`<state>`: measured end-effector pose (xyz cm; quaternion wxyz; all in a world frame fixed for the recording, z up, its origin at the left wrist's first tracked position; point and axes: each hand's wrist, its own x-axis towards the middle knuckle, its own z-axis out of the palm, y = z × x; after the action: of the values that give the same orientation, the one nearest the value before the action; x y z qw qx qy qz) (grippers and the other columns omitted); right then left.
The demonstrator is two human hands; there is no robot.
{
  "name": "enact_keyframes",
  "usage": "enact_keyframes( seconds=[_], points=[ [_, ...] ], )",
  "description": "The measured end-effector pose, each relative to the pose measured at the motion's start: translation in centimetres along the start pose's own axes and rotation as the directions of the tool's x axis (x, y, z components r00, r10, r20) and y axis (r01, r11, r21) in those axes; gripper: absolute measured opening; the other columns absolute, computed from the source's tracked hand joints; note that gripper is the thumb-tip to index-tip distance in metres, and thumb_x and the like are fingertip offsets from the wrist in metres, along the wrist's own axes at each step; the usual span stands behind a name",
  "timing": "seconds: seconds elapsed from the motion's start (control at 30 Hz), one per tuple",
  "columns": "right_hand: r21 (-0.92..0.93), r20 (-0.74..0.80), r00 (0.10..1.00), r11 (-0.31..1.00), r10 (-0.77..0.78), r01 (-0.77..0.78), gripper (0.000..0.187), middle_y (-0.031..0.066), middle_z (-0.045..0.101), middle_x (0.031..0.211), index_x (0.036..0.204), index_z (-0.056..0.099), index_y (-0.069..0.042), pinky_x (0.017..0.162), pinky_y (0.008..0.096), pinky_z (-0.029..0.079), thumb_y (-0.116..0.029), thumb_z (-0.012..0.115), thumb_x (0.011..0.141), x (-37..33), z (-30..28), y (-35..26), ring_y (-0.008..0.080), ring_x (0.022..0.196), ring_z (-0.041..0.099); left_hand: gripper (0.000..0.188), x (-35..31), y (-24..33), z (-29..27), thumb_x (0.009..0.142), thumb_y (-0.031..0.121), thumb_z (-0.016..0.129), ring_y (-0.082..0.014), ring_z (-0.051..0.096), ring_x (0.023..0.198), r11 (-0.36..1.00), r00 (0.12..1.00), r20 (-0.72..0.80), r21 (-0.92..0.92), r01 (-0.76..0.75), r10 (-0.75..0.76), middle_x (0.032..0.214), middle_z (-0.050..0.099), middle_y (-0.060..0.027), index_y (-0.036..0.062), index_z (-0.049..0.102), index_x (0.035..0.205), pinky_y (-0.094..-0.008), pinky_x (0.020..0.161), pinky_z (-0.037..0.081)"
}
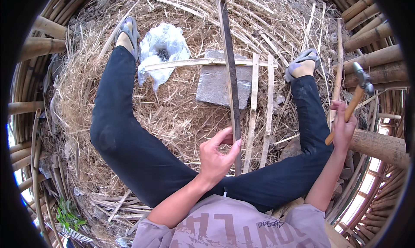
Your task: The person constructs a bamboo structure by positioning bamboo strips, grabbing a nail from a bag, and hammering the nail into the bamboo strips with a hammer.
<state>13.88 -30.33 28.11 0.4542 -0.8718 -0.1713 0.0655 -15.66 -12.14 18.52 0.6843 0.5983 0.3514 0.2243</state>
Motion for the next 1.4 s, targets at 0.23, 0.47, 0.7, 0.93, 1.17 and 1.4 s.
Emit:
enact_keyframes(
  seconds=[0.23,0.47,0.7,0.93,1.17,1.4],
  points=[
    [-0.028,0.275,0.937,0.972,-0.217,0.233,0.024,0.0064,0.072,0.082,0.101,0.074,0.002,0.059,0.0255,0.048,-0.021,0.065,0.099,-5.4,8.1,-4.9,0.0107,0.066,0.063,0.031,-0.5,0.0,0.4,0.081,0.002,0.075,-0.0136,0.071,0.079,0.971,0.990,-0.013,0.194,-0.138,0.144,0.087,0.074,-0.0093,-0.0033,0.069,0.111,-0.0279,0.075,0.056],
    [0.078,0.281,0.892,0.935,-0.354,0.346,0.031,0.0103,0.074,0.097,0.120,0.068,0.005,0.068,0.0217,0.047,-0.011,0.071,0.093,-8.0,15.6,-8.1,0.0058,0.080,0.063,0.026,-1.2,-0.1,0.5,0.079,0.001,0.070,-0.0171,0.070,0.069,0.919,0.955,-0.039,0.284,-0.273,0.295,0.080,0.068,-0.0095,-0.0026,0.065,0.104,-0.0299,0.068,0.055],
    [0.391,0.292,0.941,0.919,-0.172,0.047,0.039,0.0147,0.067,0.128,0.126,0.064,0.006,0.086,0.0216,0.052,0.000,0.073,0.089,-8.0,17.4,-6.3,0.0172,0.113,0.066,0.032,-1.5,-0.6,0.6,0.078,0.000,0.068,-0.0157,0.065,0.056,0.892,0.950,0.003,0.343,-0.295,0.313,0.075,0.062,-0.0091,-0.0001,0.057,0.108,-0.0295,0.051,0.051],
    [0.245,0.298,0.926,0.956,-0.234,0.162,0.041,-0.0033,0.061,0.068,0.118,0.073,-0.005,0.050,0.0227,0.033,-0.004,0.083,0.079,-8.0,17.2,-5.7,-0.0004,0.055,0.040,0.039,-1.3,-1.2,0.8,0.074,-0.003,0.068,-0.0156,0.060,0.052,0.829,0.900,0.041,0.372,-0.417,0.434,0.075,0.058,-0.0075,0.0002,0.055,0.111,-0.0290,0.047,0.048],
    [0.328,0.294,0.930,0.937,-0.221,0.119,0.033,-0.0085,0.044,0.058,0.113,0.074,-0.005,0.047,0.0219,0.027,-0.002,0.081,0.080,-7.9,17.6,-5.3,-0.0004,0.051,0.034,0.041,-1.0,-1.6,0.8,0.074,-0.003,0.069,-0.0180,0.062,0.053,0.775,0.892,0.066,0.470,-0.423,0.447,0.076,0.058,-0.0083,-0.0008,0.055,0.112,-0.0301,0.046,0.049],
    [0.500,0.181,0.983,0.862,-0.013,-0.081,0.011,-0.0053,0.056,0.063,0.096,0.070,-0.002,0.043,0.0176,0.031,0.000,0.076,0.088,-7.9,17.8,-4.8,-0.0007,0.049,0.045,0.041,-0.9,-1.4,0.8,0.075,0.000,0.071,-0.0197,0.062,0.055,0.742,0.872,0.080,0.492,-0.456,0.483,0.081,0.061,-0.0105,0.0002,0.056,0.113,-0.0312,0.046,0.050]
  ],
)
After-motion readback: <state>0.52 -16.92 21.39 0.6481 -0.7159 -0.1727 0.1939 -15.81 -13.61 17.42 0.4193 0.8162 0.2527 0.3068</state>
